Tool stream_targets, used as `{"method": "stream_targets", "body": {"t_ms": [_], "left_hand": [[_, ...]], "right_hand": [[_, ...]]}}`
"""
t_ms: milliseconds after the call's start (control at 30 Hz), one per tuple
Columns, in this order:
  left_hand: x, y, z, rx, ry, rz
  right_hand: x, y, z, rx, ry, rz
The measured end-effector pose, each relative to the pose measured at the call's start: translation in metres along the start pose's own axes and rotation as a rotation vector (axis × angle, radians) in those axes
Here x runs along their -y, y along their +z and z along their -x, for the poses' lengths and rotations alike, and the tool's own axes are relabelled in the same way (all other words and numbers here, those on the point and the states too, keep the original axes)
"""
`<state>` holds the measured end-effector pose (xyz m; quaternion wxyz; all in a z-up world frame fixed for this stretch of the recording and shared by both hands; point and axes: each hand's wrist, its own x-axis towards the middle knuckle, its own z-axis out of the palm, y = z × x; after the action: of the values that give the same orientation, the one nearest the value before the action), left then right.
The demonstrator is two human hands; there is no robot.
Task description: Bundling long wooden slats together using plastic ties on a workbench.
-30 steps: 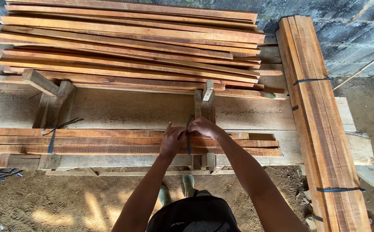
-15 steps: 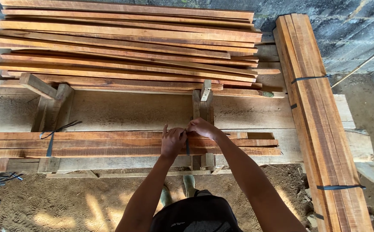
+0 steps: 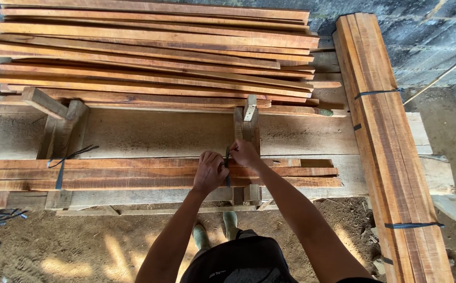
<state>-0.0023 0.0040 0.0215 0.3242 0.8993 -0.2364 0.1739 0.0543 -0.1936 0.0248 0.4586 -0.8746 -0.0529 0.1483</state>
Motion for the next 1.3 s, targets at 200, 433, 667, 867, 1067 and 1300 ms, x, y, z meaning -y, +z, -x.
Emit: {"method": "stream_targets", "body": {"t_ms": [200, 433, 667, 867, 1067, 1300], "left_hand": [[-0.001, -0.004, 0.002, 0.034, -0.149, 0.184], [0.007, 0.008, 0.006, -0.003, -0.324, 0.319], [-0.015, -0.014, -0.007, 0.04, -0.423, 0.394], [-0.01, -0.006, -0.001, 0.103, -0.407, 0.269], [-0.005, -0.003, 0.001, 0.095, -0.313, 0.199], [-0.007, 0.001, 0.003, 0.086, -0.202, 0.094]], "right_hand": [[0.025, -0.005, 0.013, 0.002, 0.033, -0.003], [0.025, -0.006, 0.01, -0.002, -0.018, 0.009], [-0.005, 0.003, -0.008, -0.048, 0.083, -0.093], [-0.015, 0.01, -0.014, -0.08, 0.155, -0.24], [0.023, -0.004, -0.024, -0.133, 0.049, 0.132], [0.013, 0.023, -0.073, -0.003, -0.135, 0.763]]}}
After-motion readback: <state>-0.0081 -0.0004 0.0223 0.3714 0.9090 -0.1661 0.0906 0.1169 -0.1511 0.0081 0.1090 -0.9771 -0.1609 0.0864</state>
